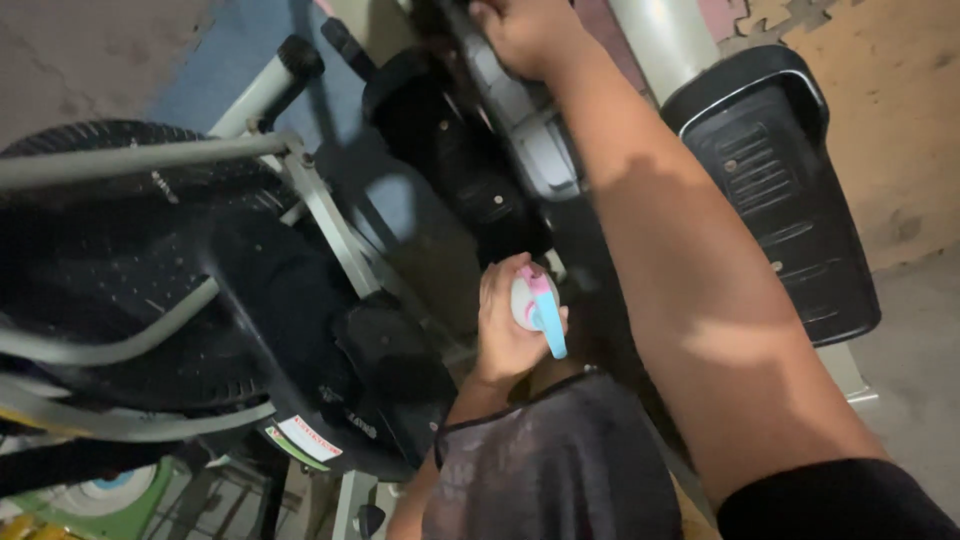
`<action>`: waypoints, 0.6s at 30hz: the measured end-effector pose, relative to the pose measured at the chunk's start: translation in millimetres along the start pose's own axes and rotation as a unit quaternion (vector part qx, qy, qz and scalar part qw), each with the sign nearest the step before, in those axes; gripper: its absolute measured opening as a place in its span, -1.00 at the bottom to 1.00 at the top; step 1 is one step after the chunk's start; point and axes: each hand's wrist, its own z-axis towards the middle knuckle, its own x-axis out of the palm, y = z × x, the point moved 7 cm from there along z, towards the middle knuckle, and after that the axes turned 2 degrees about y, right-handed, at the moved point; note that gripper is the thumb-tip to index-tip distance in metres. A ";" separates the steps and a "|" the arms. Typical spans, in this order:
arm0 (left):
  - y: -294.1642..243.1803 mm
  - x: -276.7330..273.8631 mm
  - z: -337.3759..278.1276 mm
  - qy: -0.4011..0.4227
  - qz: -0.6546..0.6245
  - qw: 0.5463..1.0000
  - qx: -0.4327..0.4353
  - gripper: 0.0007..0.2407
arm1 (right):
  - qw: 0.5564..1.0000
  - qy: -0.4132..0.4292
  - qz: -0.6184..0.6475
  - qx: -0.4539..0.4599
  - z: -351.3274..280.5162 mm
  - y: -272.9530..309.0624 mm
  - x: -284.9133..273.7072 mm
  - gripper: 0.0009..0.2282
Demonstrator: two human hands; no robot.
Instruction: The recorder is cleaning an elliptical machine by spraying it with a cleaning solution and wiping it with a cloth.
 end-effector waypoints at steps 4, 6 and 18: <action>8.2 -6.9 -14.4 -0.028 -0.015 0.999 -0.005 -0.33 | 0.932 -0.074 -0.222 -0.278 -32.6 34.1 17.9 -0.70; 45.2 7.9 -35.1 -0.001 -0.234 0.958 -0.166 -0.36 | 0.887 -0.137 -0.326 -0.296 -78.9 89.1 -8.0 -0.70; -22.3 -48.4 -51.5 0.014 -0.038 0.999 -0.033 -0.33 | 0.823 0.191 -0.472 -0.252 -342.3 102.8 60.5 -0.70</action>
